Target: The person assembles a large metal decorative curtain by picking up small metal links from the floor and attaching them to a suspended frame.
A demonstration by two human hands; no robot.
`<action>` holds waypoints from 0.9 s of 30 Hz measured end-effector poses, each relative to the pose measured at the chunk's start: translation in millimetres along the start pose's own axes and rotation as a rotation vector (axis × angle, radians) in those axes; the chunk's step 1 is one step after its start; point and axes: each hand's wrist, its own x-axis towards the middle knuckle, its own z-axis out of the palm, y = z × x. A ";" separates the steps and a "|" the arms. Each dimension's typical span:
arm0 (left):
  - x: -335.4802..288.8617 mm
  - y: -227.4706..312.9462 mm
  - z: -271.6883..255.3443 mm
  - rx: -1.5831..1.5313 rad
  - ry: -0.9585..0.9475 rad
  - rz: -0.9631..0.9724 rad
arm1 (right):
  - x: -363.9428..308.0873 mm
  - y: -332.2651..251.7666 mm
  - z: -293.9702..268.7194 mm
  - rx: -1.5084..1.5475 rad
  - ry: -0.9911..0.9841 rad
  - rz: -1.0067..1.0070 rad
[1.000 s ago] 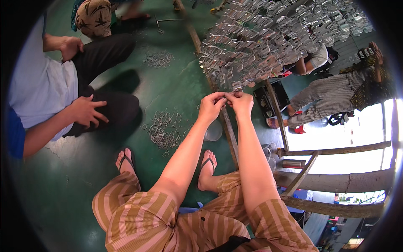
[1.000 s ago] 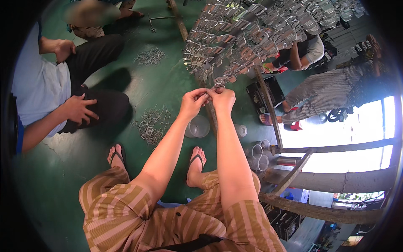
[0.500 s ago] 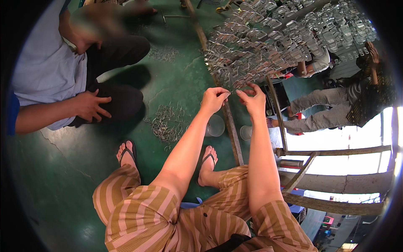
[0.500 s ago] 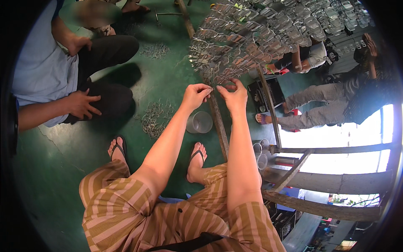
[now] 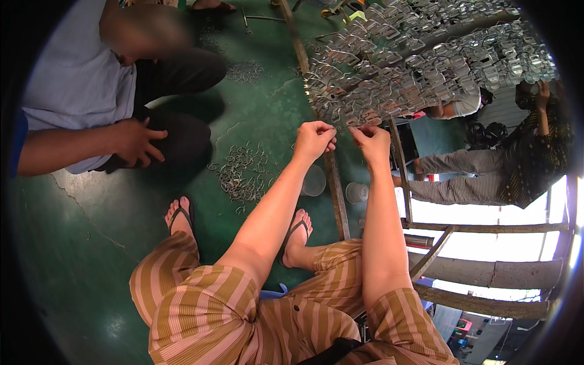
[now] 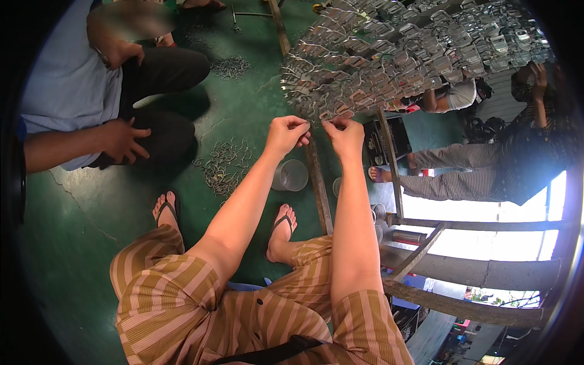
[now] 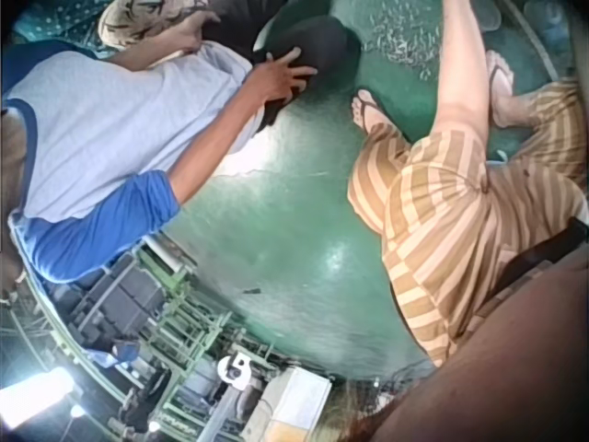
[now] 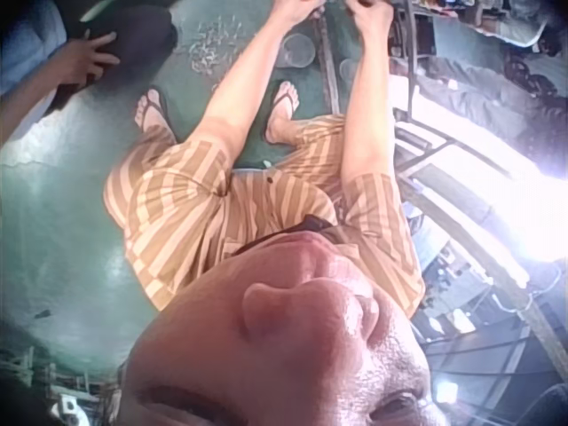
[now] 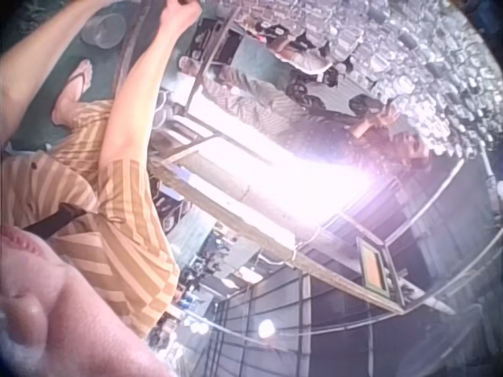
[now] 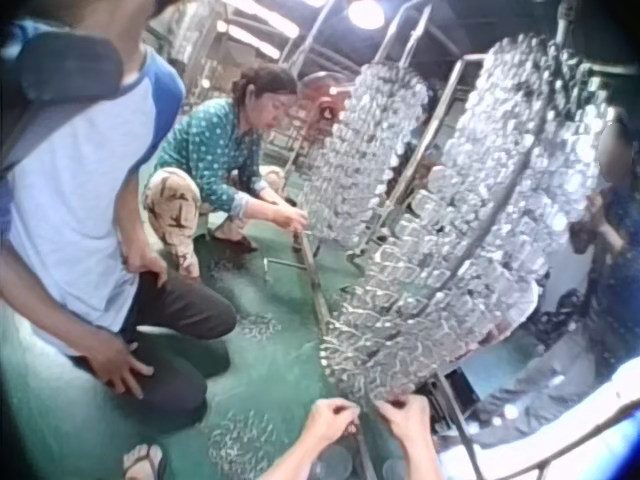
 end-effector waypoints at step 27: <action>47.5 -25.6 9.9 0.600 0.103 0.575 | 44.2 47.6 31.9 0.021 0.123 0.038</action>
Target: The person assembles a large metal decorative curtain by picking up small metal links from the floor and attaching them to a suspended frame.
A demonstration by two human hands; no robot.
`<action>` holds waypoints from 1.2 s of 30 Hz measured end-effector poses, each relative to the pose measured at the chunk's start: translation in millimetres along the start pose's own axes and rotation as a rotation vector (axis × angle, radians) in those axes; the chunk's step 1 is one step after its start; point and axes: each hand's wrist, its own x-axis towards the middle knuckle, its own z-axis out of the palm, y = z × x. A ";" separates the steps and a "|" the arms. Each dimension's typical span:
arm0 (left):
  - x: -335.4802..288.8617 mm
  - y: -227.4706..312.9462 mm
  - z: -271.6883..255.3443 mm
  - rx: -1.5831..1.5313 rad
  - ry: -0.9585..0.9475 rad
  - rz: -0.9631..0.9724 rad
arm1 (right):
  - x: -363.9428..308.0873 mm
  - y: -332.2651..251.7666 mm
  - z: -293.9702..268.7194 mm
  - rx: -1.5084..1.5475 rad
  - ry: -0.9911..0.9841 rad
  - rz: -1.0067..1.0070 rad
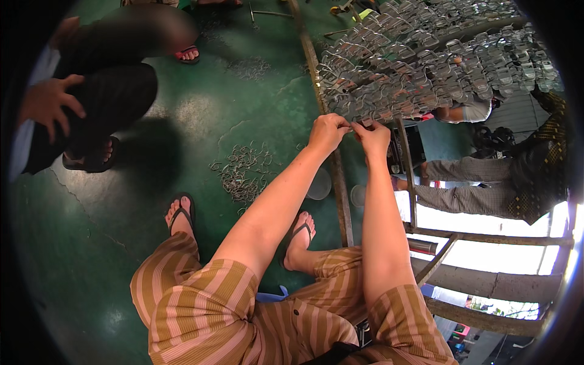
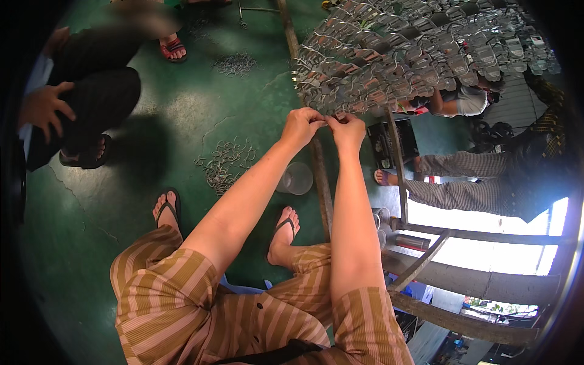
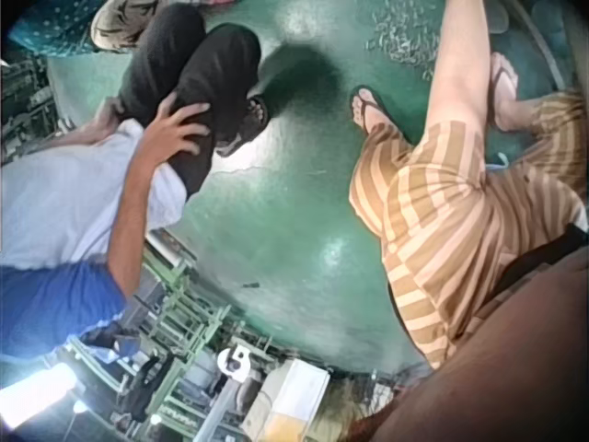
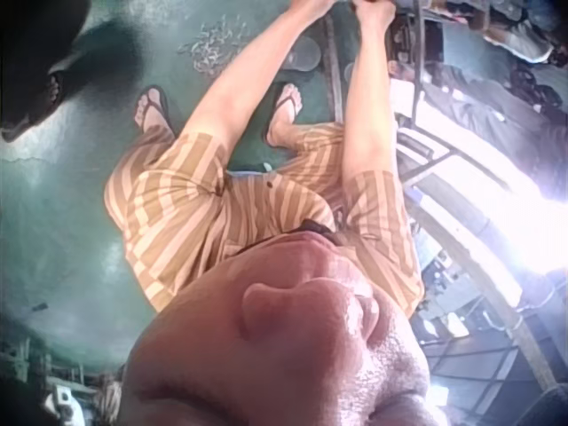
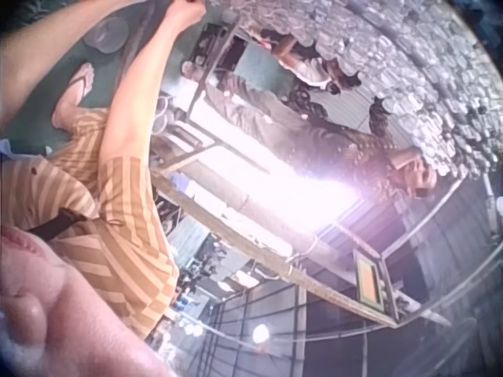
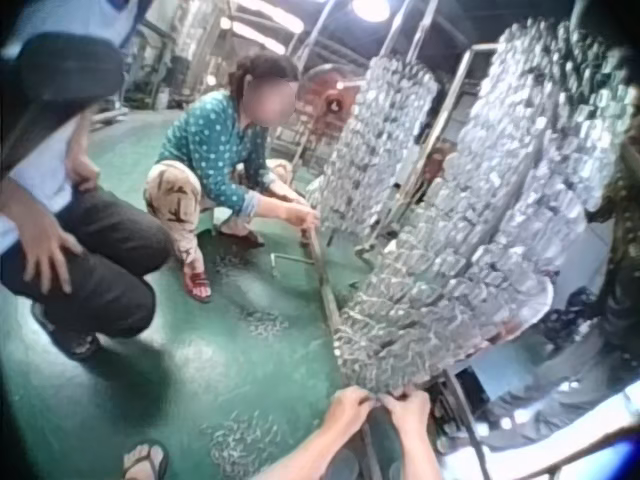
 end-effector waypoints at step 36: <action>47.5 -53.1 -18.3 -0.726 -0.540 -0.876 | 16.8 -16.8 14.1 0.147 -0.046 0.123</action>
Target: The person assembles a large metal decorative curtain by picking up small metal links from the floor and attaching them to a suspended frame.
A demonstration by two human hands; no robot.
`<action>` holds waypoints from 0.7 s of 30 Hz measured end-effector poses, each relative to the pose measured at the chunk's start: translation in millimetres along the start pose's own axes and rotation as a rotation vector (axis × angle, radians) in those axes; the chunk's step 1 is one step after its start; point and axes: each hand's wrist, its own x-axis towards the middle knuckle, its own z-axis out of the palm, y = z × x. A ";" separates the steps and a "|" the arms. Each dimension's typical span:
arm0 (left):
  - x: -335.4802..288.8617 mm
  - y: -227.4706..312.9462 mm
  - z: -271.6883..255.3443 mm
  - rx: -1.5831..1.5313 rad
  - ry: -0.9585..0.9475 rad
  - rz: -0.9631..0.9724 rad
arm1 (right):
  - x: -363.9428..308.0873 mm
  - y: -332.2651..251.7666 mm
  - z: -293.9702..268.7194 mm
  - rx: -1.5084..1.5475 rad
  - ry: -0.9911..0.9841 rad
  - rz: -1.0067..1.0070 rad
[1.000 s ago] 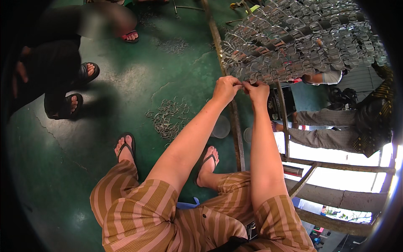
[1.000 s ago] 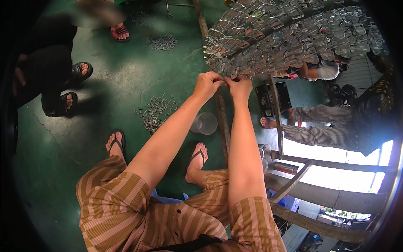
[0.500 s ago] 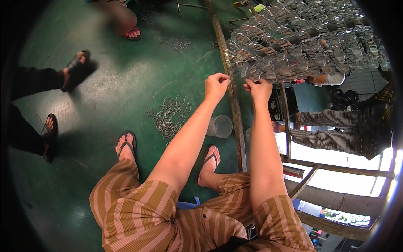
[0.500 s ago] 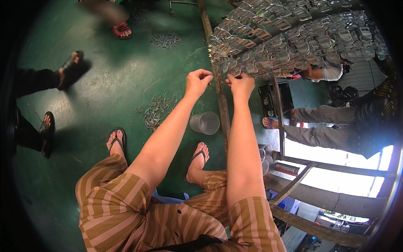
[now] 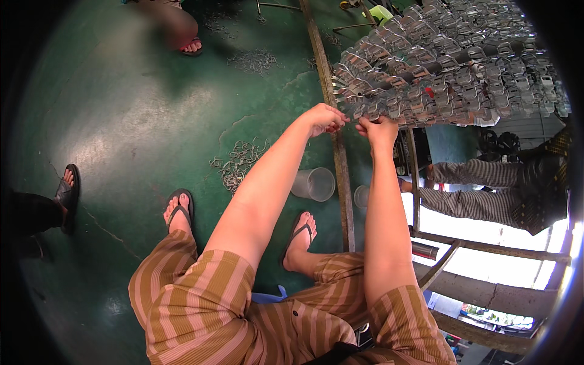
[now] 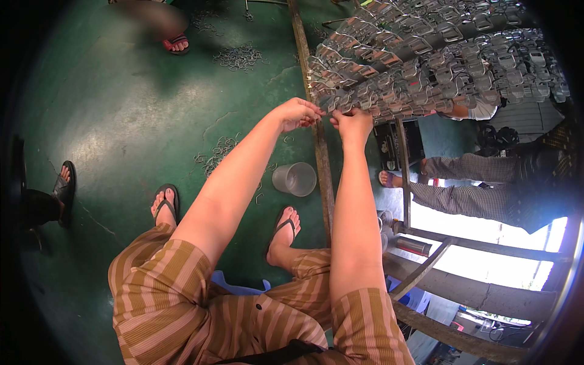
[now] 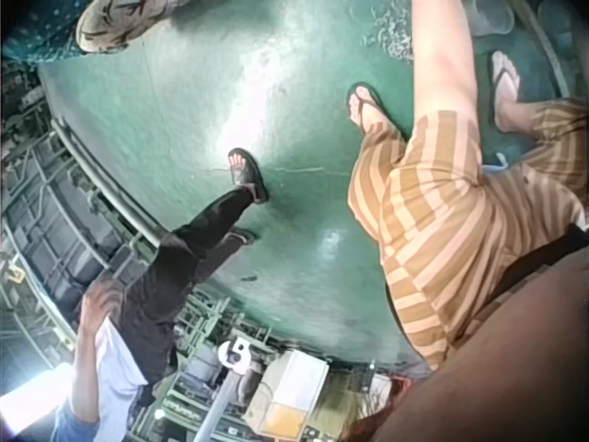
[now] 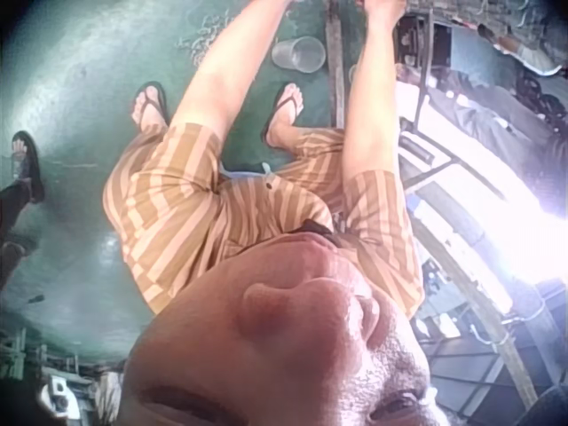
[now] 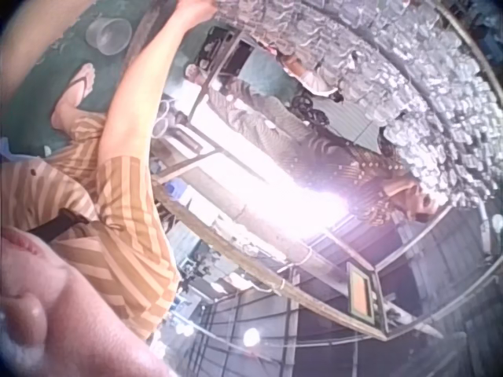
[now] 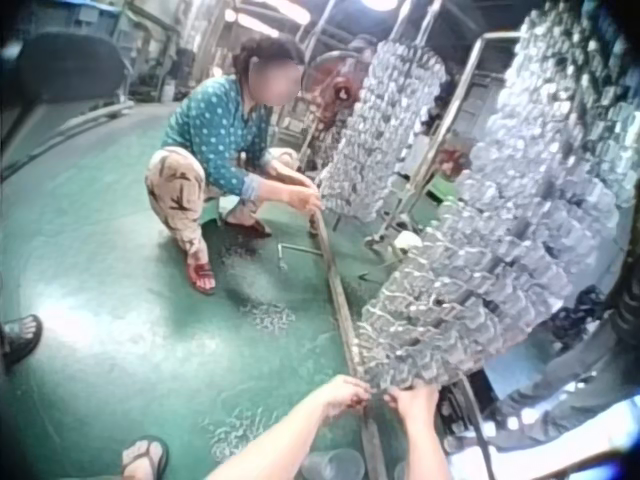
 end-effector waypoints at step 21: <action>-0.1 -12.4 7.2 0.295 0.183 0.175 | 1.7 5.3 -0.7 -0.091 0.030 -0.063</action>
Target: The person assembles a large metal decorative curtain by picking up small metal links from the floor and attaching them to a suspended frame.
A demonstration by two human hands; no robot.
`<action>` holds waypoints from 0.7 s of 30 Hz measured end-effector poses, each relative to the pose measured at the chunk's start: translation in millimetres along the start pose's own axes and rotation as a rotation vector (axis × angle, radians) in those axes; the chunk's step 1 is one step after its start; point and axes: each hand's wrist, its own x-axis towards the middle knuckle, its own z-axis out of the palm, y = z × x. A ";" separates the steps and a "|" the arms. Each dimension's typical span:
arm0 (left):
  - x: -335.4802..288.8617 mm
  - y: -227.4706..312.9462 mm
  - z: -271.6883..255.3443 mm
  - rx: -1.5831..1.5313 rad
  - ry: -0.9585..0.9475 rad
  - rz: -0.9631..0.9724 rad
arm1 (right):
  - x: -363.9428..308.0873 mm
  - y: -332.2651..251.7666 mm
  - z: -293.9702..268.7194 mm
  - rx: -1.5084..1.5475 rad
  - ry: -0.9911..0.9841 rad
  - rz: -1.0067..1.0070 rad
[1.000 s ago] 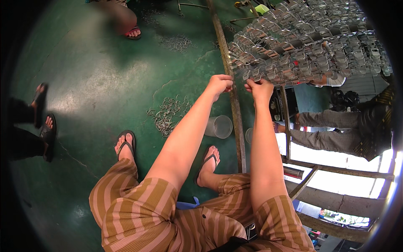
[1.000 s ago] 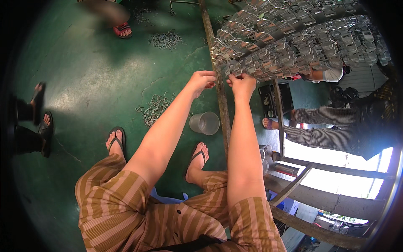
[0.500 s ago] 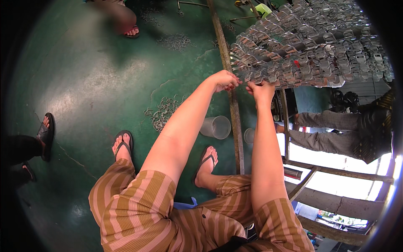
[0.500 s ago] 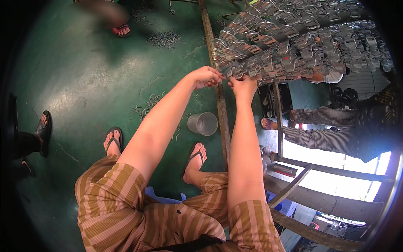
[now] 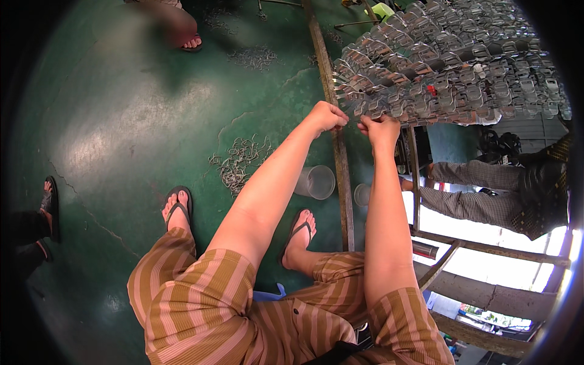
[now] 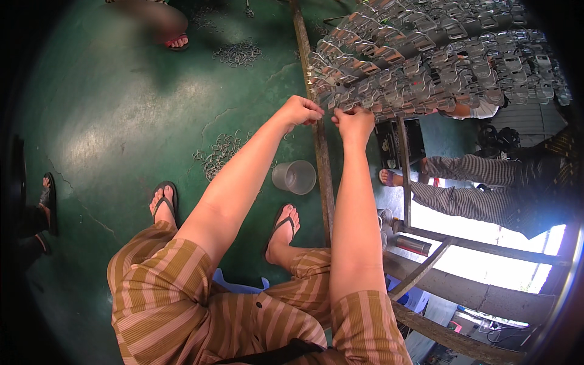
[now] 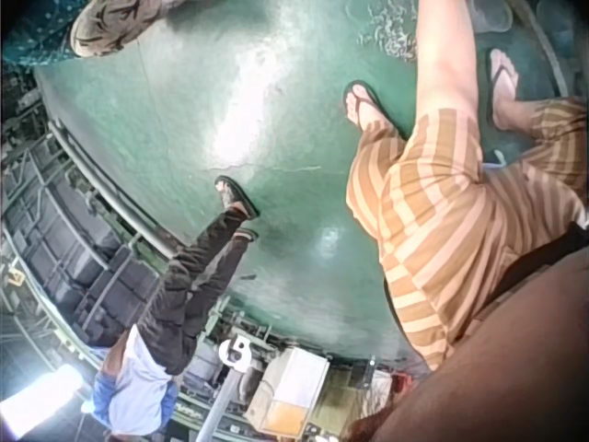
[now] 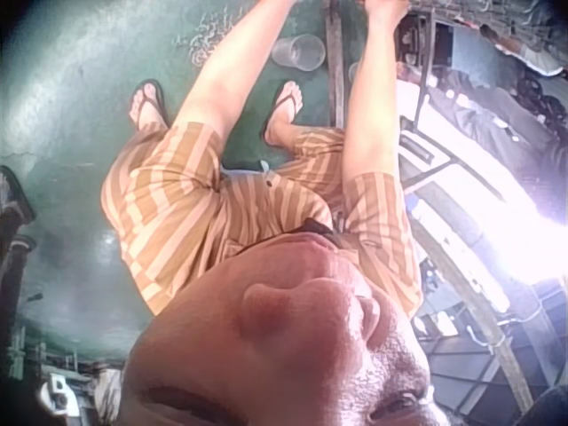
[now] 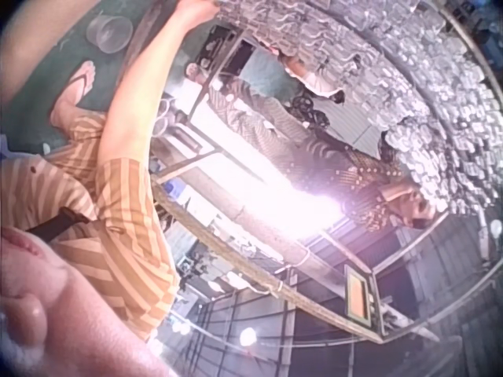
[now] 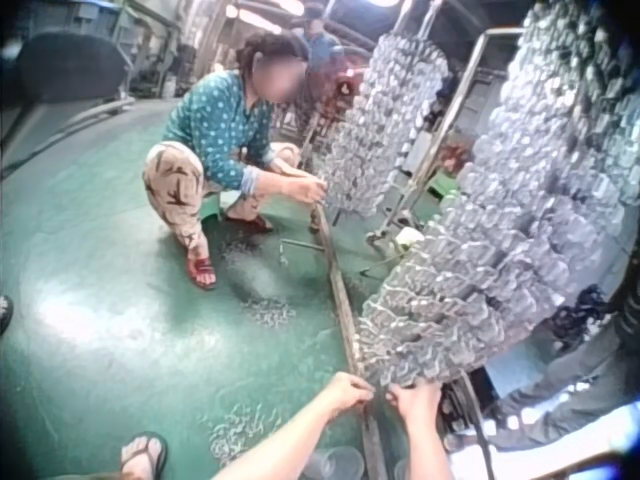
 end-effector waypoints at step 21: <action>-7.1 0.6 4.0 0.140 -0.022 0.030 | -3.9 0.8 -1.9 -0.037 0.006 0.014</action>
